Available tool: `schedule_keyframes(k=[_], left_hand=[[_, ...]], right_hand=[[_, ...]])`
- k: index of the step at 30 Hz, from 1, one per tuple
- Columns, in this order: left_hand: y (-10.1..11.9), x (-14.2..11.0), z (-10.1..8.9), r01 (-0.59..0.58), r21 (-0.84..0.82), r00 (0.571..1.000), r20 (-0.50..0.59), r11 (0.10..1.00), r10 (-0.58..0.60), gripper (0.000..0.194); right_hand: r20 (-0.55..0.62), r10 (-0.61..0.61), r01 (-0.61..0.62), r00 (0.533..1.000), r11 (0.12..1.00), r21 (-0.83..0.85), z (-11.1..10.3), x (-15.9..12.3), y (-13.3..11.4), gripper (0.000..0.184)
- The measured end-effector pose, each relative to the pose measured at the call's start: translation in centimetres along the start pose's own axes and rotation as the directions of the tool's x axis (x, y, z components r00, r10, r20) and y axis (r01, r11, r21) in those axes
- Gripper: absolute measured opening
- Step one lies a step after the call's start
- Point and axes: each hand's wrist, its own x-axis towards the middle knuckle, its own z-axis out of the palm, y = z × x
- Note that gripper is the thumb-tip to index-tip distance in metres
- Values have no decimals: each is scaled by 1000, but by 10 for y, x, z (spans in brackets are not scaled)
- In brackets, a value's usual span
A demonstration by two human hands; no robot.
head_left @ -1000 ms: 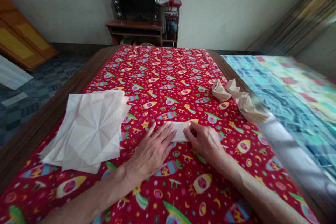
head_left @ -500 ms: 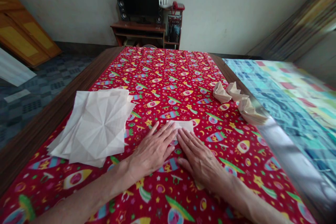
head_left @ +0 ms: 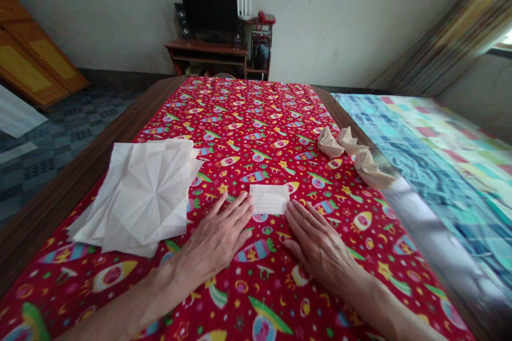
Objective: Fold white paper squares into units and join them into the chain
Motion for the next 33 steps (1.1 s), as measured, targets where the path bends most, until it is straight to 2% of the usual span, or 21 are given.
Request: schedule_keyframes(k=[4, 8, 11, 13, 16, 18, 22, 25, 27, 29, 31, 33], left_hand=[[8, 19, 3, -43, -33, 999, 9, 999, 44, 44], [8, 34, 6, -105, -71, 994, 6, 992, 106, 44], [6, 34, 4, -121, -72, 992, 25, 990, 123, 41], [5, 31, 2, -113, -69, 992, 41, 991, 116, 42], [3, 25, 0, -96, -72, 994, 50, 993, 99, 44], [1, 20, -1, -83, -81, 995, 50, 993, 88, 43], [-4, 6, -4, -47, -103, 999, 16, 994, 49, 37], [-12, 4, -2, -47, -172, 996, -84, 984, 33, 30], [-19, 9, 1, -35, -236, 982, -190, 971, -10, 29], [-25, 19, 5, 51, -275, 952, -276, 960, -130, 28], [-29, 29, 8, 141, -265, 931, -291, 954, -218, 25], [-27, 38, 10, 182, -258, 933, -259, 949, -249, 19]], right_hand=[[-80, 1, -4, 997, 999, -42, 3, 9, -6, 45], [-124, 43, -43, 991, 999, 0, 5, 12, -5, 35], [-114, 97, -91, 989, 995, 49, 5, 12, -3, 30], [-95, 122, -115, 988, 991, 74, 5, 14, -4, 33], [-55, 67, -61, 996, 993, 103, 6, 17, -6, 44], [-39, 32, -26, 999, 992, 126, 7, 18, -6, 45], [-55, 54, -45, 997, 987, 152, 8, 16, -1, 36], [-100, 56, -41, 993, 989, 143, 8, 17, 0, 34], [-150, 49, -29, 987, 991, 134, 9, 19, -1, 33], [-195, 51, -25, 979, 990, 137, 10, 20, -2, 32], [-215, 55, -23, 975, 989, 147, 11, 21, -2, 32], [-214, 59, -25, 975, 988, 154, 12, 21, -1, 32]])
